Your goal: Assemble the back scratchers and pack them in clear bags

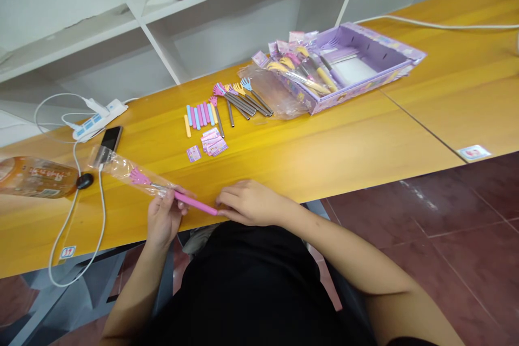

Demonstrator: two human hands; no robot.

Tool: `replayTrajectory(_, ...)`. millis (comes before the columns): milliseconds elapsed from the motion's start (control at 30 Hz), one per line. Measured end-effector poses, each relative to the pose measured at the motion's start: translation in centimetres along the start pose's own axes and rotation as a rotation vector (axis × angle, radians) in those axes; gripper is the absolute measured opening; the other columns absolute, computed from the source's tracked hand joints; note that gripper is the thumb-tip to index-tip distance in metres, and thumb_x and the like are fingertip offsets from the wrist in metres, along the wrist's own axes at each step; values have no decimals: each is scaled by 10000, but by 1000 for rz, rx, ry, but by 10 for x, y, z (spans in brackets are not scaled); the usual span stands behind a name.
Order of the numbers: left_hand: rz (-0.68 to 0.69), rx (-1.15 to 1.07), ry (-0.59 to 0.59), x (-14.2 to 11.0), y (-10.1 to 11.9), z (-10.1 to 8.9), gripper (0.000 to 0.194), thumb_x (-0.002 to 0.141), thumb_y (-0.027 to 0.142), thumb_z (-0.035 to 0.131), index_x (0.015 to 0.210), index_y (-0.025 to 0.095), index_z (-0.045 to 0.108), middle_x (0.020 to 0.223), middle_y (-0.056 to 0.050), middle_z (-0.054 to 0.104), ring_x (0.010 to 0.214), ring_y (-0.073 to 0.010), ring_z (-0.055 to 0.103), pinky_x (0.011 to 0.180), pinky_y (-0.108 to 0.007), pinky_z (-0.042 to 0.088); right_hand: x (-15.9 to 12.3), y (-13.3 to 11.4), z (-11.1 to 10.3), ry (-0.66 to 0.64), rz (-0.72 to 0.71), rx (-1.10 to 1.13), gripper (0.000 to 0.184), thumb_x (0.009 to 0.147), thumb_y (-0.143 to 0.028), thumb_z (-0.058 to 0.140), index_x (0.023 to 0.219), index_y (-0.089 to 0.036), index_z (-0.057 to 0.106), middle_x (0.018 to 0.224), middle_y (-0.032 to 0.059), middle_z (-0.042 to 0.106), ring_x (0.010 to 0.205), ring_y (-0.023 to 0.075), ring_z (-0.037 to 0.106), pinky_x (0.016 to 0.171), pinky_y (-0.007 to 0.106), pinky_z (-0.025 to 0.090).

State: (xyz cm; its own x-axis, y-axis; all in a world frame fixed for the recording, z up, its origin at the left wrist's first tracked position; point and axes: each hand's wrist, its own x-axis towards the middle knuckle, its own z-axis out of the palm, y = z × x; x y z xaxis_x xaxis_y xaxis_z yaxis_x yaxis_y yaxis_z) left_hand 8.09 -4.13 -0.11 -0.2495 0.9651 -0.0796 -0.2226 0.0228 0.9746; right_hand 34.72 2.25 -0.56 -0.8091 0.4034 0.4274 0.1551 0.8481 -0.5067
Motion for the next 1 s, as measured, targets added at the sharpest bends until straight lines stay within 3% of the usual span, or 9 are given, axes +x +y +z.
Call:
replayTrajectory(233, 3, 347, -212, -1, -6, -13, 521, 960, 665, 759, 952, 150, 837, 793, -74, 768, 686, -185, 679, 672, -297, 562, 0, 1, -1, -33, 54, 48, 277, 1142, -431, 593, 1181, -176, 694, 1012, 82, 772, 834, 205, 694, 783, 328, 495)
replayTrajectory(367, 32, 575, -367, -3, 5, -5, 527, 1007, 654, 691, 953, 163, 873, 834, -79, 813, 761, -225, 729, 752, -317, 585, 1, -1, -3, -54, 116, 78, 280, 1127, -435, 618, 1191, -175, 699, 1075, 102, 778, 873, 214, 710, 801, 340, 523)
replayTrajectory(533, 95, 653, -478, -4, 13, 5, 399, 1045, 536, 662, 1053, 209, 891, 959, -99, 858, 897, -270, 789, 880, -367, 615, 3, -2, -4, -58, 110, 86, 243, 1099, -406, 660, 1174, -176, 689, 1057, 85, 764, 861, 210, 689, 788, 333, 500)
replayTrajectory(767, 110, 811, -589, -7, 10, 9, 253, 1027, 407, 695, 966, 221, 856, 945, -59, 853, 883, -244, 774, 823, -318, 591, 3, -3, -1, -47, 118, 22, 309, 1110, -483, 636, 1053, -180, 655, 971, 67, 722, 772, 193, 608, 722, 314, 417)
replayTrajectory(1000, 135, 910, -606, -6, 10, 11, 293, 1037, 421, 676, 911, 206, 829, 796, -27, 800, 717, -202, 702, 705, -280, 525, 7, -8, 4, -33, 122, -87, 312, 1118, -472, 614, 1061, -166, 647, 967, 82, 710, 808, 213, 608, 753, 330, 420)
